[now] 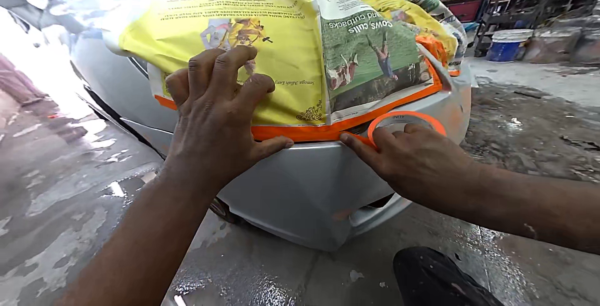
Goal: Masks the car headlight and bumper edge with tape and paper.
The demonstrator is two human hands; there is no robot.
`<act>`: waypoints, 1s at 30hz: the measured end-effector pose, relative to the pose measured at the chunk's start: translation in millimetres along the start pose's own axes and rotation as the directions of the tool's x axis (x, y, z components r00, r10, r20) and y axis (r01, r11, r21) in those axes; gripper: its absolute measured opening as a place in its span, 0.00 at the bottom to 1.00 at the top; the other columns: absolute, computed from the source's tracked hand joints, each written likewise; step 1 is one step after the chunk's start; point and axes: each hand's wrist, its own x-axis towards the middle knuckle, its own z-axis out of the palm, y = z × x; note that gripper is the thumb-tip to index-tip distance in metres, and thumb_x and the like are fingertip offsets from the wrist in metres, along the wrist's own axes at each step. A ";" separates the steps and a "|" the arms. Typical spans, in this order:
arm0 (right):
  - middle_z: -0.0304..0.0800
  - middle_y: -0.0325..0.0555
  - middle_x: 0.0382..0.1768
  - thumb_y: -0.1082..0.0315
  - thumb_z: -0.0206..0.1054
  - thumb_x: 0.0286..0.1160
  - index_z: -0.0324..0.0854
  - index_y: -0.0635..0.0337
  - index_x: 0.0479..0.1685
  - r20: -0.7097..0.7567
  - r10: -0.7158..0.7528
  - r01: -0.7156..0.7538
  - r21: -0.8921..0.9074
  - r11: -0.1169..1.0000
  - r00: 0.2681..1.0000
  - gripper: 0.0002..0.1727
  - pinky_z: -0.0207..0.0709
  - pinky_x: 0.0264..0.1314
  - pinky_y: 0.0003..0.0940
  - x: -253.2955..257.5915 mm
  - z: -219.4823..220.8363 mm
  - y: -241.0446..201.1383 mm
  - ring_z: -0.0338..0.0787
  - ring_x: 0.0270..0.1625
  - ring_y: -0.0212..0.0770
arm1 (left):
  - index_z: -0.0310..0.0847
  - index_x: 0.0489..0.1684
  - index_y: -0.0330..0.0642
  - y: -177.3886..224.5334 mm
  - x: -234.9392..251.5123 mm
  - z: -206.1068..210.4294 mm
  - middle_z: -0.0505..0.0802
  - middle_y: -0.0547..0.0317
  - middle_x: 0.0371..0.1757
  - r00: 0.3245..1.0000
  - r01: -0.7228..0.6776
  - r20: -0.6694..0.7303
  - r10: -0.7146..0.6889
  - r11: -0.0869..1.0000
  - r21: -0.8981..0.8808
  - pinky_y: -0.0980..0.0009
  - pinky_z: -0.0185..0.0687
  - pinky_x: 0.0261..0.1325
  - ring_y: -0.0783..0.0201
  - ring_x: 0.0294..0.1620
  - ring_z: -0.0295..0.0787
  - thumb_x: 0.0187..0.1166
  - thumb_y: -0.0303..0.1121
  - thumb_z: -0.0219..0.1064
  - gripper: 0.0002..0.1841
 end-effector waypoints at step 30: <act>0.78 0.37 0.16 0.50 0.55 0.87 0.81 0.53 0.62 -0.084 0.360 -0.303 0.386 0.871 0.929 0.20 0.71 0.18 0.42 -22.7 34.8 12.6 0.80 0.16 0.45 | 0.80 0.72 0.60 41.0 34.1 42.2 0.72 0.47 0.85 0.998 -0.051 0.024 0.053 0.997 -0.063 0.37 0.52 0.75 0.38 0.85 0.61 0.48 0.75 0.72 0.47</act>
